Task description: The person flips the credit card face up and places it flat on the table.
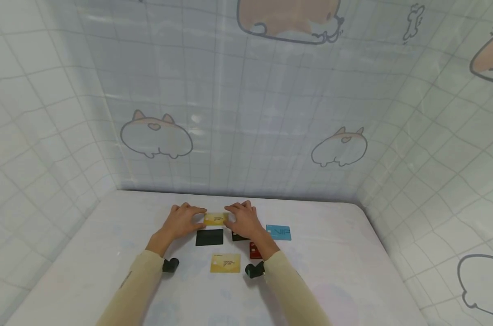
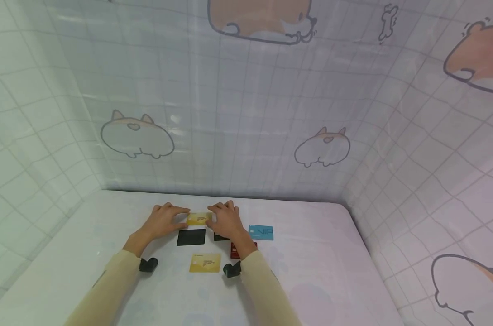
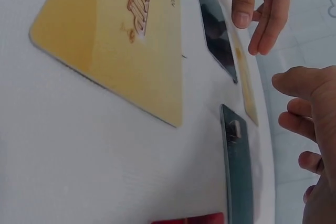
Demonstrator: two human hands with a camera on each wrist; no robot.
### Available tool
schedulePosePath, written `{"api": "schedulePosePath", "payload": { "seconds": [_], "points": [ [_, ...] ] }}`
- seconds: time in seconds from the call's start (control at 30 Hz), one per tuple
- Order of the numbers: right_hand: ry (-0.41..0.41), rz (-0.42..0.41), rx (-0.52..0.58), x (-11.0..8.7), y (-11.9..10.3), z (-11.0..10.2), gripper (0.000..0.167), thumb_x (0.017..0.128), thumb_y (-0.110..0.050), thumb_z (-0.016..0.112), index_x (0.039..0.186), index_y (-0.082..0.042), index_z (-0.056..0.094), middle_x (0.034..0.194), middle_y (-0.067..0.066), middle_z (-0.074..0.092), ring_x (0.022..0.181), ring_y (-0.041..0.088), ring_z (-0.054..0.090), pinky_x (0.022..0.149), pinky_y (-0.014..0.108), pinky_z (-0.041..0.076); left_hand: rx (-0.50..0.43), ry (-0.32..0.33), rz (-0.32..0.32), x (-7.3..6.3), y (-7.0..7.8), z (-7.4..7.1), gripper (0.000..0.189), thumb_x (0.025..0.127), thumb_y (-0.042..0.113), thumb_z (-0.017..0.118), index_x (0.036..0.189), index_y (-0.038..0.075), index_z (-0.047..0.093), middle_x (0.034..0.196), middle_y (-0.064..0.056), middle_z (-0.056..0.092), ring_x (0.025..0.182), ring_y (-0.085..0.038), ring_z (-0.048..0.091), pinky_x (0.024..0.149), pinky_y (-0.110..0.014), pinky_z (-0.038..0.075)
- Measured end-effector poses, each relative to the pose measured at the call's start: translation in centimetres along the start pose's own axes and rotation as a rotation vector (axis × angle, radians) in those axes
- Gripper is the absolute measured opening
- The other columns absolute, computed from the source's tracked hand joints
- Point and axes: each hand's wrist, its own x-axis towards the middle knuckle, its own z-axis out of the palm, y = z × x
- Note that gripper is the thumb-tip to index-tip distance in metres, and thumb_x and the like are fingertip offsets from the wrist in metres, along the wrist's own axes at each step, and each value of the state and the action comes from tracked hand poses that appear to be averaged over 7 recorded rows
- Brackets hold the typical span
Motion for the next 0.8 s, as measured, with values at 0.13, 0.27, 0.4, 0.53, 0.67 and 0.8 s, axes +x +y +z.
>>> {"api": "schedulePosePath", "payload": {
  "seconds": [0.13, 0.27, 0.4, 0.53, 0.67, 0.8],
  "points": [
    [0.023, -0.035, 0.004, 0.35, 0.37, -0.41, 0.049, 0.095, -0.048, 0.064, 0.141, -0.03, 0.06, 0.14, -0.005, 0.058, 0.119, 0.022, 0.043, 0.093, 0.043, 0.037, -0.017, 0.024, 0.007, 0.1, -0.16, -0.09, 0.055, 0.085, 0.048, 0.078, 0.132, 0.021, 0.068, 0.129, -0.002, 0.069, 0.113, -0.028, 0.055, 0.087, -0.049, 0.034],
    [0.016, -0.073, 0.022, 0.58, 0.6, -0.84, 0.048, 0.096, -0.047, 0.064, 0.14, -0.029, 0.06, 0.139, -0.004, 0.059, 0.119, 0.022, 0.043, 0.092, 0.043, 0.037, -0.039, 0.033, 0.001, 0.06, -0.14, -0.28, 0.055, 0.085, 0.047, 0.078, 0.132, 0.02, 0.067, 0.129, -0.002, 0.069, 0.114, -0.028, 0.056, 0.088, -0.05, 0.034],
    [-0.003, -0.086, 0.027, 0.54, 0.51, -0.99, 0.049, 0.095, -0.048, 0.065, 0.14, -0.029, 0.06, 0.139, -0.004, 0.06, 0.119, 0.022, 0.043, 0.093, 0.042, 0.037, -0.051, 0.032, -0.004, -0.15, -0.24, -0.33, 0.056, 0.085, 0.048, 0.077, 0.131, 0.02, 0.068, 0.128, -0.001, 0.069, 0.113, -0.027, 0.056, 0.088, -0.05, 0.034],
    [-0.014, -0.094, 0.022, 0.49, 0.53, -0.93, 0.05, 0.094, -0.05, 0.066, 0.139, -0.03, 0.061, 0.138, -0.005, 0.06, 0.118, 0.021, 0.043, 0.091, 0.04, 0.037, -0.058, 0.027, -0.008, -0.26, -0.53, -0.19, 0.056, 0.084, 0.049, 0.078, 0.131, 0.02, 0.068, 0.126, 0.0, 0.07, 0.112, -0.026, 0.056, 0.088, -0.049, 0.034],
    [-0.028, -0.111, 0.012, 0.5, 0.72, -0.58, 0.052, 0.093, -0.053, 0.065, 0.139, -0.03, 0.061, 0.137, -0.006, 0.061, 0.116, 0.02, 0.044, 0.088, 0.038, 0.036, -0.066, 0.024, -0.007, -0.37, -0.82, -0.12, 0.058, 0.084, 0.052, 0.078, 0.131, 0.021, 0.068, 0.126, 0.0, 0.07, 0.112, -0.025, 0.056, 0.088, -0.049, 0.034],
    [-0.045, -0.129, 0.007, 0.23, 0.69, -0.3, 0.054, 0.091, -0.055, 0.067, 0.138, -0.029, 0.062, 0.135, -0.007, 0.062, 0.114, 0.019, 0.045, 0.085, 0.036, 0.036, -0.07, 0.014, -0.011, -0.8, -0.75, -0.15, 0.059, 0.083, 0.055, 0.077, 0.131, 0.021, 0.068, 0.125, 0.001, 0.07, 0.112, -0.024, 0.057, 0.089, -0.049, 0.034]
  ]
}}
